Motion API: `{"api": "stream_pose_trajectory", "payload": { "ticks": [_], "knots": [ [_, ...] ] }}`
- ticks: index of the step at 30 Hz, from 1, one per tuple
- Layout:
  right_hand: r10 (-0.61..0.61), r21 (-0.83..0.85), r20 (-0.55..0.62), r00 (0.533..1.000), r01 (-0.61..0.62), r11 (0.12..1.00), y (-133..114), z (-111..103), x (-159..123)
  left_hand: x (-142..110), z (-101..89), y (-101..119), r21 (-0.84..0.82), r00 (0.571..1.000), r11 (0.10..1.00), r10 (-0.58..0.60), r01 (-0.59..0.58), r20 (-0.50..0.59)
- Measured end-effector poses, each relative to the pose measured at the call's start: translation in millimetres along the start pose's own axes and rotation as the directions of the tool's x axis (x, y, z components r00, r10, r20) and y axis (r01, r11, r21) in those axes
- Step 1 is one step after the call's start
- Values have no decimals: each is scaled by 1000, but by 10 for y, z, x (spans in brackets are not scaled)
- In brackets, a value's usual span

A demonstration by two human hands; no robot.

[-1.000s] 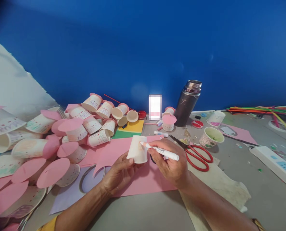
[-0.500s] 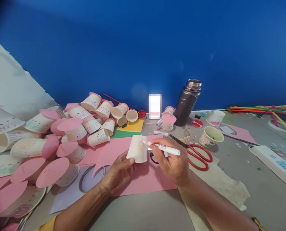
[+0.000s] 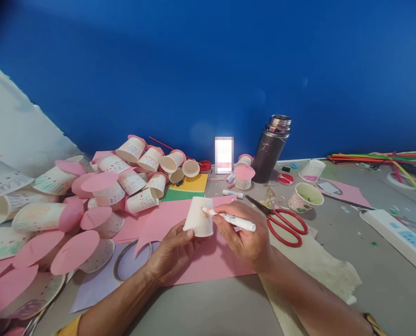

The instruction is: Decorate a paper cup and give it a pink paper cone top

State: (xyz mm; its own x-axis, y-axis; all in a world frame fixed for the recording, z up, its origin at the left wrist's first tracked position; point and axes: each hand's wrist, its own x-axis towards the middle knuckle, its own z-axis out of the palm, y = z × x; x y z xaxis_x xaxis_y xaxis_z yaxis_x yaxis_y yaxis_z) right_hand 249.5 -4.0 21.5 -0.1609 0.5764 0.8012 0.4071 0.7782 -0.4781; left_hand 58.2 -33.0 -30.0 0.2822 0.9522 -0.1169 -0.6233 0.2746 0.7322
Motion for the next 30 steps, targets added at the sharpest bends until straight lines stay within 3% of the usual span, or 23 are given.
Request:
{"api": "stream_pose_trajectory", "payload": {
  "ticks": [11,30],
  "knots": [
    [102,-14,-100,990,-104,995,45,-20,-31,4,3,29,-106,999,994,-26,28,19],
    [145,14,-89,985,-145,989,68,-21,-63,-11,-19,24,-174,997,983,-53,61,48]
  ]
}}
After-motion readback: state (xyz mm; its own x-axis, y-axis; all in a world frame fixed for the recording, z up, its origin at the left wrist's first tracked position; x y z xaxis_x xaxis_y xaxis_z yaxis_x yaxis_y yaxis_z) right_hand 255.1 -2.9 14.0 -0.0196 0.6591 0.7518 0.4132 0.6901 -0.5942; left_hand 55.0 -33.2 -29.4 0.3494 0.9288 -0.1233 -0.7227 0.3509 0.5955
